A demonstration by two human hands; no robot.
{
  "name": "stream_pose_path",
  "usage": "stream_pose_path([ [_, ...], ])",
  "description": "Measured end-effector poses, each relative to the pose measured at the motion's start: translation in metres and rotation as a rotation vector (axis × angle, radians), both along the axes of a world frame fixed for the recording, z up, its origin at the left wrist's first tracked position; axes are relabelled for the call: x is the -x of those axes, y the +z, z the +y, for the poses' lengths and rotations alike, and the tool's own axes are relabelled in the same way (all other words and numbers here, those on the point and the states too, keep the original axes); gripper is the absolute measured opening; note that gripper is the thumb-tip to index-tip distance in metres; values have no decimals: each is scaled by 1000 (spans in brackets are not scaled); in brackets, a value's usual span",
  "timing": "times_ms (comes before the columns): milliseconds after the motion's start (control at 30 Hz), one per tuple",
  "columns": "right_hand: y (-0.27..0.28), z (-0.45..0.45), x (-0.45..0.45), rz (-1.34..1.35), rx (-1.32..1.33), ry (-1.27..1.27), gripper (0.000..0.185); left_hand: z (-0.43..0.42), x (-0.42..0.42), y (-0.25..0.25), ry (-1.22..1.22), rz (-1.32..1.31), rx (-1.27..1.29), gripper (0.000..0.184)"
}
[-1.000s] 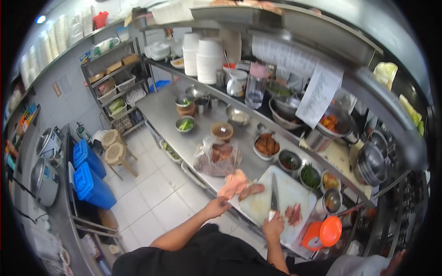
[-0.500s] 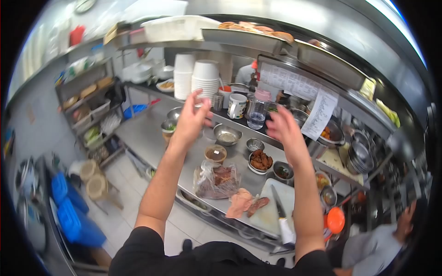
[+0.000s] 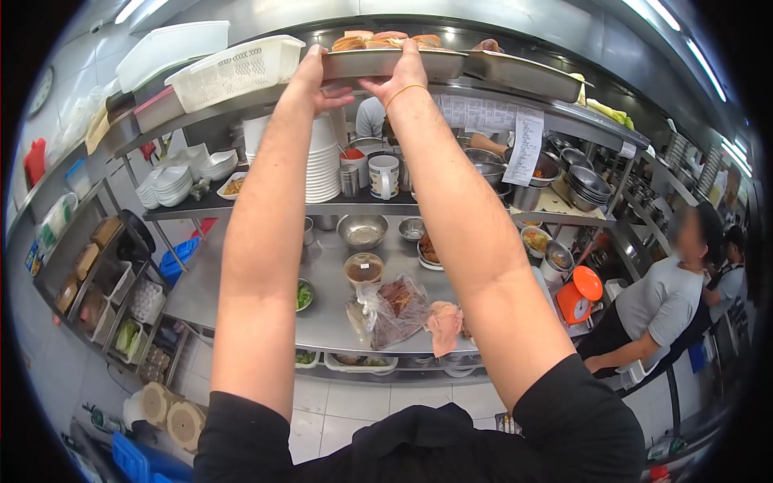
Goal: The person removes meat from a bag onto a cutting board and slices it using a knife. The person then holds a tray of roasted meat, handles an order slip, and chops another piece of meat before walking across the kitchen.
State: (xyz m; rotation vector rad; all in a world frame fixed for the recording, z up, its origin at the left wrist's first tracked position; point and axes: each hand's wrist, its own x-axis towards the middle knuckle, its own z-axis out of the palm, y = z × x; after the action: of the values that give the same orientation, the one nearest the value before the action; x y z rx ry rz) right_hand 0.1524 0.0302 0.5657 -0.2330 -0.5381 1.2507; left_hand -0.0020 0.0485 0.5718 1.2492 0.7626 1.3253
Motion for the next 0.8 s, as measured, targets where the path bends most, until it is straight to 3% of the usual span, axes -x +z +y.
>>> stream_pose_path([
  [200, -2, 0, -19, -75, -44, 70, 80, -20, 7, 1, -14, 109, -41, 67],
  [400, -30, -66, -14, -51, -132, 154, 78, -60, 29, -23, -169, -170, 43, 89],
  [467, -42, -107, -11, 6, -87, 69, 77, -67, 37, -36, -244, -174, 18, 89],
  [567, -63, -180, -10, 16, -51, -3, 66, -104, 18, -47, -264, -236, -45, 79],
  [667, -94, -247, -11, -27, -61, -12, 56, -88, 29, -60, -323, -141, -276, 71],
  [700, -105, -265, -12, -46, -74, -8, 53, -140, 11, -62, -292, -150, -183, 67],
  [800, -142, -312, -20, -125, -104, 61, 53, -183, 19, -96, -461, -181, -176, 63],
])
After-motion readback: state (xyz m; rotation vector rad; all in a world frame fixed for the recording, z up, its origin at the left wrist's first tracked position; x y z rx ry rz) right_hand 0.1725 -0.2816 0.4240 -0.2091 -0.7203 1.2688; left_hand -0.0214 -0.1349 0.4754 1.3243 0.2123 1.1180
